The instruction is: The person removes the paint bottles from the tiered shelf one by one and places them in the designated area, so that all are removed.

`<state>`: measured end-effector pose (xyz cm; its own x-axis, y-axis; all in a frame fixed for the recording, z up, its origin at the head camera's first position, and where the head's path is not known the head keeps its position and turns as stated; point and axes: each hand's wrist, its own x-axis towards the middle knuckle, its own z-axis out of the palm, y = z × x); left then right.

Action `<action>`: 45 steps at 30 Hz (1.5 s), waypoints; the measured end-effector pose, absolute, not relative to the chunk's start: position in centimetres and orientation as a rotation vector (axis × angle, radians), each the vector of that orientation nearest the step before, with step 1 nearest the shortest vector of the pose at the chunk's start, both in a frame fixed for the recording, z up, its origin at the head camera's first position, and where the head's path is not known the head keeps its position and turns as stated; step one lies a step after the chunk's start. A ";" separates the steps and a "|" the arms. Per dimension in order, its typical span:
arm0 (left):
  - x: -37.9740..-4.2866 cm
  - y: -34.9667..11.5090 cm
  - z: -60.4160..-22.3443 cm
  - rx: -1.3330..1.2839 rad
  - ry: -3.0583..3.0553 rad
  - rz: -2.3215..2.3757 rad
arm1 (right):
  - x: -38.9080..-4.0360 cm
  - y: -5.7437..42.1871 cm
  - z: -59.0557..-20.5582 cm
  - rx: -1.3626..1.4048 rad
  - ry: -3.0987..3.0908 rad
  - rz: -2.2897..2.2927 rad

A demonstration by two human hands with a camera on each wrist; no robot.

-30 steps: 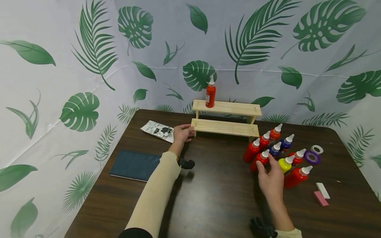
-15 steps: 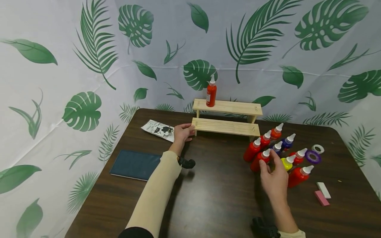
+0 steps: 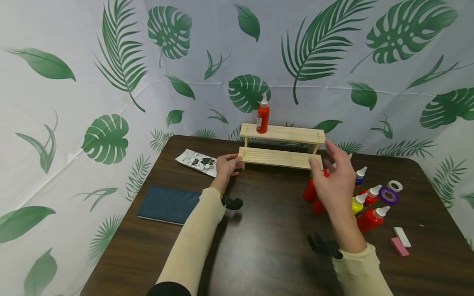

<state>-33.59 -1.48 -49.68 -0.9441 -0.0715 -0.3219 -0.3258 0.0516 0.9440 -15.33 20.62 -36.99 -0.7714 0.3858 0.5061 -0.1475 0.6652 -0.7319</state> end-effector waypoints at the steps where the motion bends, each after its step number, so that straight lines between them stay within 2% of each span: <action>1: -33.6 -1.5 -49.7 -0.413 2.132 2.002 | -16.4 20.0 -36.7 -0.138 -2.253 1.073; 6: -33.4 -1.5 -49.8 -0.399 2.136 1.995 | -22.8 17.2 -36.6 -0.010 -2.422 1.210; 11: -33.3 -1.5 -49.9 -0.403 2.148 1.995 | -28.8 15.9 -37.4 -0.013 -2.527 1.293; 18: -33.5 -1.0 -50.0 -0.399 2.152 1.972 | -33.1 16.1 -37.7 -0.046 -2.622 1.282; 28: -33.6 -0.5 -49.9 -0.363 2.143 1.980 | -34.3 15.8 -36.4 -0.106 -2.584 1.271; 34: -33.8 -0.6 -50.0 -0.382 2.128 1.985 | -34.0 15.5 -37.1 -0.179 -2.463 1.332; 40: -33.8 -1.2 -50.2 -0.419 2.126 1.972 | -32.7 14.9 -39.0 -0.172 -2.324 1.445; 45: -33.9 -1.5 -50.1 -0.409 2.126 1.998 | -29.7 14.3 -39.6 -0.121 -2.245 1.530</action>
